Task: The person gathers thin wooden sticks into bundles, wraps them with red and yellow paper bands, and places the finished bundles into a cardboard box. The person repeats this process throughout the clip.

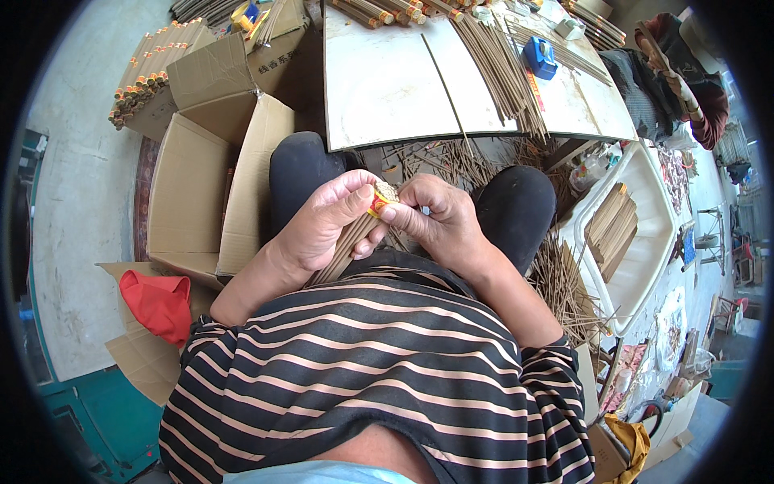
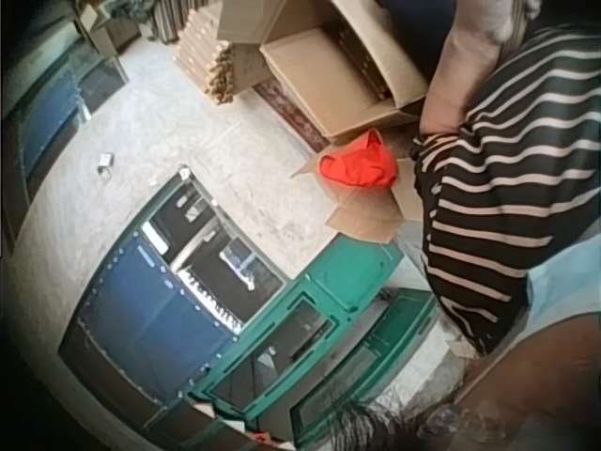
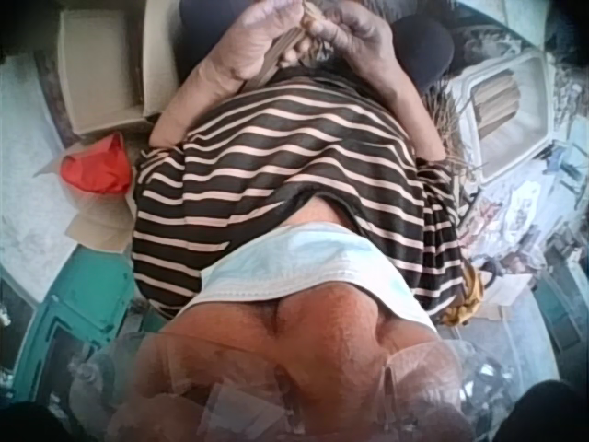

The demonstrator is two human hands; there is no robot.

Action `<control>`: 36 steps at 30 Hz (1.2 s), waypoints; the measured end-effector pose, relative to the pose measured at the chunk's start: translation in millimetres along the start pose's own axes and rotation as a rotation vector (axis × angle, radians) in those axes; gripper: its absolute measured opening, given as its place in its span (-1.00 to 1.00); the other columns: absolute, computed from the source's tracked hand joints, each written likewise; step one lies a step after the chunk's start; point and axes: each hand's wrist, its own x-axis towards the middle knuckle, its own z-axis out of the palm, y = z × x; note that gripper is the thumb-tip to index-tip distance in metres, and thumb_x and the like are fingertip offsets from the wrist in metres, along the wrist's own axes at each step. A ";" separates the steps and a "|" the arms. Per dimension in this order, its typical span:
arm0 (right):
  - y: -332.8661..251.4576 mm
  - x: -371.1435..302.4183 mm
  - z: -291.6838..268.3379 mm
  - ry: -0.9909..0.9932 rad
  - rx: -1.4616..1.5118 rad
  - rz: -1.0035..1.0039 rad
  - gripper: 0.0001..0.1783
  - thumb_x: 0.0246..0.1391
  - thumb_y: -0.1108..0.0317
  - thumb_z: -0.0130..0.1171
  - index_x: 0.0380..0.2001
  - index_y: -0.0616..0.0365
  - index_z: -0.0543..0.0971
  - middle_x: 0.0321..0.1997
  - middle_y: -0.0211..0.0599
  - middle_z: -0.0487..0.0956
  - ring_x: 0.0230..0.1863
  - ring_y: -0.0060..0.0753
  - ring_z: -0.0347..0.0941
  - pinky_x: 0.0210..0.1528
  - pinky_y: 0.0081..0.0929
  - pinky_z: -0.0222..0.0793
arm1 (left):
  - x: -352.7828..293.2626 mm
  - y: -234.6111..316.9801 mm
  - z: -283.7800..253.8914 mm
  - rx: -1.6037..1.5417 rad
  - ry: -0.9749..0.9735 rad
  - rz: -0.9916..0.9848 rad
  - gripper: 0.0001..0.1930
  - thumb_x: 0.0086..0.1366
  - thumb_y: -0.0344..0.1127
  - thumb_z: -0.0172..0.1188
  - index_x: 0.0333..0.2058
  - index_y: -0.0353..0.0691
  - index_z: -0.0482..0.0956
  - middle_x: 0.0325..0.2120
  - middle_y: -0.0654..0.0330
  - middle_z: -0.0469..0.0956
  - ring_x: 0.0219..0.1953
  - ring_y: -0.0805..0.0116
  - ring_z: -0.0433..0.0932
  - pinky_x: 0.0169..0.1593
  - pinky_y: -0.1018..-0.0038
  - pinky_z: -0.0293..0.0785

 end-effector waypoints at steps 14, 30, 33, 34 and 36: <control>11.5 11.3 -1.7 -0.037 0.242 0.073 -0.68 -0.21 0.18 0.35 -0.58 0.13 0.44 -0.42 -0.43 0.40 -0.33 -0.57 0.30 -0.26 -0.62 0.23 | 3.8 4.3 -8.9 -0.119 -0.167 -0.125 -0.66 0.30 -0.08 -0.04 -0.26 -0.31 0.41 -0.55 0.11 0.47 -0.65 0.47 0.42 -0.57 0.66 0.40; 9.6 32.9 -37.0 -0.345 0.083 -0.282 -0.53 -0.42 0.15 0.40 -0.38 0.22 0.60 -0.38 -0.26 0.50 -0.29 -0.27 0.39 -0.21 -0.36 0.31 | 24.5 2.8 -19.0 -0.165 -0.482 -0.395 -0.52 0.23 -0.04 0.04 -0.15 -0.45 0.42 -0.33 -0.09 0.50 -0.56 0.40 0.52 -0.46 0.60 0.50; 3.3 38.7 -40.9 -0.413 0.111 -0.268 -0.58 -0.38 0.30 0.40 -0.34 0.22 0.60 -0.32 -0.25 0.52 -0.22 -0.31 0.40 -0.16 -0.42 0.34 | 25.4 1.3 -21.6 -0.231 -0.512 -0.442 -0.52 0.22 -0.04 0.06 -0.17 -0.45 0.43 -0.39 -0.05 0.50 -0.56 0.39 0.51 -0.50 0.62 0.48; 3.6 39.8 -42.9 -0.422 0.113 -0.253 -0.58 -0.38 0.31 0.40 -0.33 0.22 0.60 -0.32 -0.25 0.52 -0.22 -0.31 0.40 -0.16 -0.43 0.34 | 26.8 0.0 -21.6 -0.269 -0.503 -0.446 -0.53 0.22 -0.04 0.06 -0.19 -0.44 0.43 -0.42 -0.02 0.49 -0.57 0.39 0.51 -0.51 0.62 0.47; 4.9 41.1 -45.7 -0.442 0.117 -0.225 -0.58 -0.39 0.33 0.41 -0.32 0.23 0.60 -0.32 -0.25 0.53 -0.21 -0.31 0.40 -0.15 -0.44 0.33 | 27.0 -4.1 -20.3 -0.346 -0.483 -0.450 -0.54 0.22 -0.03 0.06 -0.22 -0.44 0.43 -0.48 0.03 0.48 -0.59 0.40 0.49 -0.54 0.64 0.44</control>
